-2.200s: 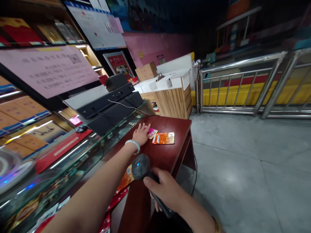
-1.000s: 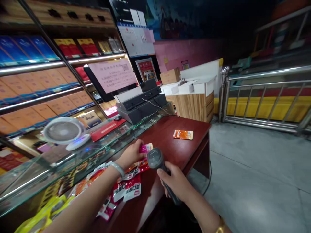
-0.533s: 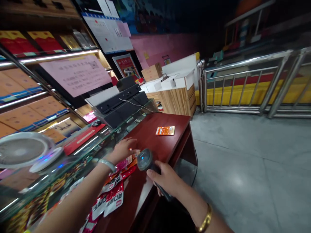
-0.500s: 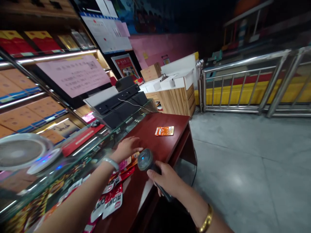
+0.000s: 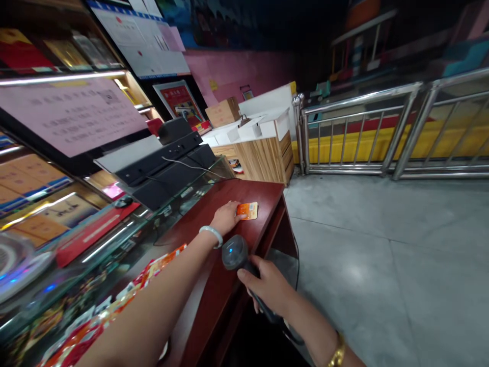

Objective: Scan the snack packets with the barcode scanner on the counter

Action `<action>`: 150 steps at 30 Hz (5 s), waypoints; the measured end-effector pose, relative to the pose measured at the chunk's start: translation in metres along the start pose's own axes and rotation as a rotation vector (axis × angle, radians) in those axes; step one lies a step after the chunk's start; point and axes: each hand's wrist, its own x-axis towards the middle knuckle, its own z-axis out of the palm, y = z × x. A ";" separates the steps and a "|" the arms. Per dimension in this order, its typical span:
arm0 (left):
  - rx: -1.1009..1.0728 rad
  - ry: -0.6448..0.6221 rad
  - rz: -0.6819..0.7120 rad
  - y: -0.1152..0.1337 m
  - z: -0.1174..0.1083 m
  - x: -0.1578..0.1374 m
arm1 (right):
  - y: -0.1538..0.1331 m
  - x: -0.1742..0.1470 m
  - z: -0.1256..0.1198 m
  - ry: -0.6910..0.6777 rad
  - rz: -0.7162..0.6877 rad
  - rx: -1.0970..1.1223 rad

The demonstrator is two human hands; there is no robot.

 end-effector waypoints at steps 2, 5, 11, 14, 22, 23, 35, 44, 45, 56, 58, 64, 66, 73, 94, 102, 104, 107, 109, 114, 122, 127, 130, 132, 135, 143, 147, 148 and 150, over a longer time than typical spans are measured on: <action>0.013 0.031 -0.026 -0.006 -0.004 -0.013 | 0.002 0.000 0.000 0.008 0.001 0.017; 0.008 0.055 -0.107 -0.015 -0.012 -0.043 | 0.003 0.001 0.002 0.001 -0.001 0.037; -0.060 0.099 -0.194 -0.036 -0.029 -0.117 | -0.005 -0.005 0.020 -0.063 0.003 0.020; -0.071 0.093 -0.254 -0.042 -0.040 -0.155 | -0.008 -0.007 0.034 -0.073 -0.016 0.013; -0.086 0.161 -0.293 -0.055 -0.049 -0.230 | -0.013 -0.013 0.080 -0.178 -0.033 0.018; -0.091 0.171 -0.304 -0.057 -0.049 -0.238 | -0.013 -0.013 0.085 -0.189 -0.029 0.022; -0.369 0.445 -0.705 -0.088 -0.040 -0.279 | -0.004 0.002 0.132 -0.233 0.006 0.125; -0.820 0.474 -0.747 -0.090 -0.017 -0.247 | -0.011 0.032 0.139 -0.245 -0.006 0.437; -0.837 0.466 -0.731 -0.090 -0.013 -0.247 | -0.009 0.033 0.139 -0.256 0.001 0.428; -0.590 0.447 -0.665 -0.080 -0.005 -0.245 | 0.003 0.031 0.149 -0.109 -0.032 0.334; -0.573 0.443 -0.694 -0.079 -0.006 -0.245 | 0.006 0.032 0.148 -0.075 -0.041 0.347; -0.592 0.463 -0.675 -0.077 -0.008 -0.247 | 0.009 0.035 0.148 -0.047 -0.056 0.336; -0.612 0.472 -0.644 -0.076 -0.008 -0.247 | 0.007 0.035 0.149 -0.027 -0.055 0.335; -0.708 0.410 -0.738 -0.075 -0.012 -0.248 | 0.003 0.032 0.147 -0.018 -0.060 0.380; 0.011 0.264 -0.744 -0.102 -0.028 -0.232 | 0.007 0.034 0.142 -0.020 -0.063 0.541; 0.013 0.357 -0.726 -0.102 -0.022 -0.228 | 0.009 0.034 0.144 -0.001 -0.066 0.538; -0.045 0.369 -0.763 -0.101 -0.024 -0.226 | 0.011 0.034 0.144 0.012 -0.060 0.538; -0.120 0.402 -0.814 -0.101 -0.025 -0.225 | 0.011 0.035 0.144 0.021 -0.060 0.533; -0.166 0.424 -0.840 -0.102 -0.026 -0.225 | 0.010 0.034 0.145 0.026 -0.061 0.522; -0.236 0.470 -0.857 -0.096 -0.030 -0.225 | 0.007 0.034 0.146 0.037 -0.055 0.494; -0.320 0.497 -0.849 -0.087 -0.035 -0.225 | 0.009 0.034 0.147 0.048 -0.067 0.466; -0.623 0.572 -0.698 -0.088 -0.021 -0.211 | 0.007 0.033 0.148 0.066 -0.081 0.486; -0.654 0.433 -0.484 -0.082 -0.014 -0.204 | 0.008 0.034 0.148 0.066 -0.084 0.493; -0.481 0.336 -0.454 -0.077 -0.013 -0.205 | 0.008 0.034 0.147 0.066 -0.083 0.504; -0.197 0.279 -0.463 -0.072 -0.015 -0.213 | 0.009 0.034 0.147 0.072 -0.077 0.522; -0.042 0.178 -0.332 -0.069 -0.009 -0.219 | 0.006 0.032 0.147 0.081 -0.122 0.517; 0.000 0.186 -0.376 -0.068 -0.014 -0.216 | 0.004 0.031 0.147 0.070 -0.117 0.530; 0.014 0.180 -0.391 -0.067 -0.016 -0.216 | 0.004 0.031 0.147 0.067 -0.111 0.535; 0.035 0.166 -0.426 -0.067 -0.017 -0.216 | 0.003 0.031 0.147 0.067 -0.106 0.539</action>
